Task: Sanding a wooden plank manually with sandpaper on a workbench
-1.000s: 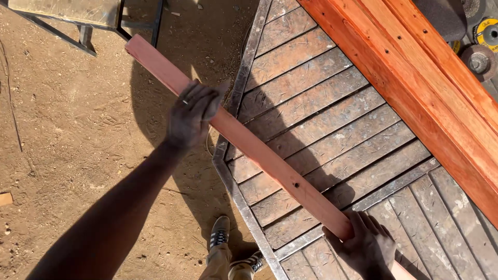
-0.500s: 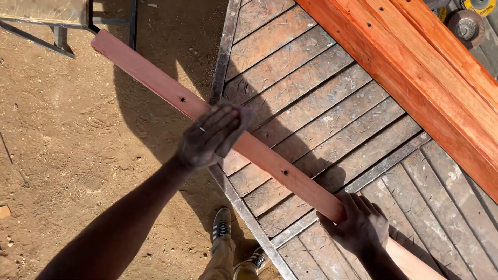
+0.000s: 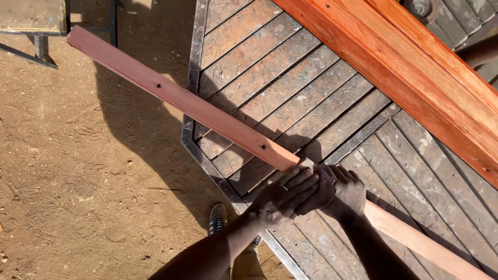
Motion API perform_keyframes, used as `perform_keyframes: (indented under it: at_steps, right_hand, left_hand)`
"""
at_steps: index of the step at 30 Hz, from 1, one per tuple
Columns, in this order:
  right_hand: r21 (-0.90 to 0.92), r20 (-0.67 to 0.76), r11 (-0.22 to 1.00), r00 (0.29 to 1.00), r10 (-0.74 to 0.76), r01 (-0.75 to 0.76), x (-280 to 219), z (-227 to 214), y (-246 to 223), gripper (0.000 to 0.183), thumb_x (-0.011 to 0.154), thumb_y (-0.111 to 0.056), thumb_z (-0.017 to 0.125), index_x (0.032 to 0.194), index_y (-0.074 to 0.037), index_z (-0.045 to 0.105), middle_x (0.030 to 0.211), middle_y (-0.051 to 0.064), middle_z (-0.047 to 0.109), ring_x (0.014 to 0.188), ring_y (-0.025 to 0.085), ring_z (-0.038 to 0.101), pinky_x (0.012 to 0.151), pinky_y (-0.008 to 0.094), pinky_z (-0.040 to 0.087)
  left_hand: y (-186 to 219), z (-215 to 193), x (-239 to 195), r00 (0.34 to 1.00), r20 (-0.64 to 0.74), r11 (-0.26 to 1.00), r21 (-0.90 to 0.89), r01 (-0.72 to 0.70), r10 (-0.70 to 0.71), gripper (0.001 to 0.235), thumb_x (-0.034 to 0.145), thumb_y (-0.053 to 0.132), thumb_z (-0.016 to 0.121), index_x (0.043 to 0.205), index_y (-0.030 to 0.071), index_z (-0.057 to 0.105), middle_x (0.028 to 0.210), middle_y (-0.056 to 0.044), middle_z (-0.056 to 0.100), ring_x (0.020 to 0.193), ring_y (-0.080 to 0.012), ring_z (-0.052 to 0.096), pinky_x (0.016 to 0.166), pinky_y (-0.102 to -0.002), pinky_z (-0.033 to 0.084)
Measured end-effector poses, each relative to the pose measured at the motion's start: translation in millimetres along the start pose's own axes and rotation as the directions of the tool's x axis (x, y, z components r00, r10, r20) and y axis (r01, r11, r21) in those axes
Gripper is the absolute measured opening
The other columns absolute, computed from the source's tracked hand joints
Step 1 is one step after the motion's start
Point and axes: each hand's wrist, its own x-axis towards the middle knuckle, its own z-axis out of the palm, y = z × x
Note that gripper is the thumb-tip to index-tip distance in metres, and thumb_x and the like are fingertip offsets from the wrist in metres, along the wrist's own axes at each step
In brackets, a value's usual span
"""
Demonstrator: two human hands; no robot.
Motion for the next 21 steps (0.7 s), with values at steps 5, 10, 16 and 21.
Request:
perform_keyframes:
  at_steps: [5,10,16,21]
  right_hand:
    - [0.198,-0.126,0.976,0.985,0.118,-0.091,-9,-63,-21,0.057,0.069,-0.039,0.084,0.118,-0.014,0.067,0.117,0.004,0.074,0.096,0.028,0.073,0.080,0.040,0.053]
    - [-0.317,0.157,0.890,0.907,0.390,-0.328,-142,-82,58,0.064,0.083,-0.062,0.064,0.129,-0.018,0.061,0.116,0.001,0.069,0.106,0.026,0.069,0.091,0.040,0.053]
    - [-0.384,0.032,0.851,0.916,0.399,-0.358,-131,-71,107,0.055,0.082,-0.065,0.071,0.107,-0.016,0.064,0.098,0.001,0.070,0.093,0.025,0.070,0.084,0.040,0.053]
    - [-0.437,-0.304,0.799,0.904,0.301,-0.413,-129,-65,97,0.029,0.089,-0.033,0.071,0.112,-0.016,0.071,0.100,0.001,0.072,0.094,0.024,0.068,0.092,0.035,0.047]
  left_hand:
    - [-81,-68,-7,0.985,-0.169,0.860,0.497,0.116,-0.035,0.042,0.109,0.024,0.040,0.141,0.011,0.064,0.146,-0.011,0.064,0.140,-0.0305,0.056,0.122,-0.049,0.033]
    - [-141,-129,-1,0.963,-0.152,0.867,0.422,0.266,-0.222,0.039,0.114,0.014,0.042,0.146,-0.001,0.059,0.150,-0.017,0.060,0.146,-0.0367,0.047,0.123,-0.054,0.027]
    - [-166,-107,46,0.965,-0.182,0.855,0.454,0.251,-0.186,0.028,0.111,0.010,0.048,0.117,-0.007,0.069,0.117,-0.020,0.072,0.132,-0.0381,0.059,0.124,-0.059,0.014]
    - [-169,-85,40,0.936,-0.320,0.838,0.464,0.287,-0.143,0.021,0.109,0.003,0.046,0.106,-0.004,0.066,0.115,-0.019,0.068,0.131,-0.0362,0.057,0.127,-0.057,0.009]
